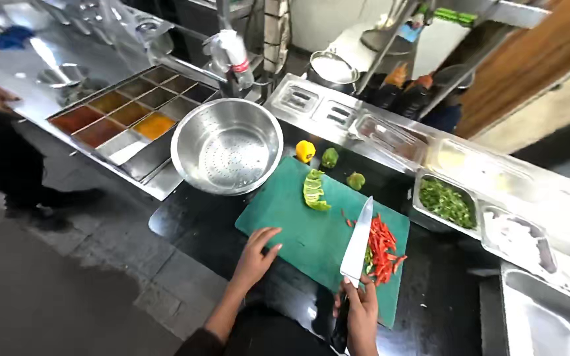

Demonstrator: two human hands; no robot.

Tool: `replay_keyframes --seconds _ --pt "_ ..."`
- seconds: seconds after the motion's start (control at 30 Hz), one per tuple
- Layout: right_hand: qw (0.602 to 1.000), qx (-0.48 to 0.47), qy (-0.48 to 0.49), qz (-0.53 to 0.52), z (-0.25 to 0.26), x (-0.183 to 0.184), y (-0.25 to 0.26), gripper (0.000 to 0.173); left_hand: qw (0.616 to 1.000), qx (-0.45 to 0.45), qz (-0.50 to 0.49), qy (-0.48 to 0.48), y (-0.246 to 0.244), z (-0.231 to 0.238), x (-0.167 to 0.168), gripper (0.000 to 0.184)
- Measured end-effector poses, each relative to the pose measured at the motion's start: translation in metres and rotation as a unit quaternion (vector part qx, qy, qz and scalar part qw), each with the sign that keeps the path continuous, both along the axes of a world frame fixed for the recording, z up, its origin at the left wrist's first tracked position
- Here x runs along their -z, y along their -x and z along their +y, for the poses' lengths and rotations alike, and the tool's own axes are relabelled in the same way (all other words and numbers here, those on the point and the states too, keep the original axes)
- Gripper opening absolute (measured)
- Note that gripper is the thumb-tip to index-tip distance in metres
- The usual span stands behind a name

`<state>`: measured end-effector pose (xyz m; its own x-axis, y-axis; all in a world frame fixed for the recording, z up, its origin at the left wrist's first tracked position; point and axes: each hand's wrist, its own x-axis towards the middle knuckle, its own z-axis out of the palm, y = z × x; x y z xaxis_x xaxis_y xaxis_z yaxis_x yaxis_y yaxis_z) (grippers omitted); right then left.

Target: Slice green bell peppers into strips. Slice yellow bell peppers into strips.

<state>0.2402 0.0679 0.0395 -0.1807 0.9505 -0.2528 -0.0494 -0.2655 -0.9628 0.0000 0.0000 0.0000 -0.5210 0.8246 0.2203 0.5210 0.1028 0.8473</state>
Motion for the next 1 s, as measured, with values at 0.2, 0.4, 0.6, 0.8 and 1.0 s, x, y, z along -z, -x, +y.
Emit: replay_keyframes --seconds 0.2,0.4,0.6,0.8,1.0 --pt "0.997 0.076 -0.03 0.01 -0.031 0.003 0.006 0.029 0.966 0.185 0.166 0.072 0.044 0.143 -0.005 0.055" --pt "0.981 0.188 -0.038 -0.006 -0.053 0.012 0.002 0.027 0.94 0.317 0.126 0.011 0.055 0.185 -0.033 0.03" --pt "0.971 0.235 -0.028 -0.044 -0.054 0.023 -0.005 0.029 0.883 0.447 -0.143 -0.013 0.053 0.158 -0.107 0.023" --pt "0.974 0.217 -0.047 -0.045 -0.024 0.021 0.0 0.033 0.805 0.545 0.132 0.19 0.02 0.172 -0.063 0.041" --pt "0.975 0.19 -0.076 -0.082 -0.02 0.022 -0.007 0.035 0.926 0.297 0.073 0.219 0.057 0.124 -0.03 0.048"
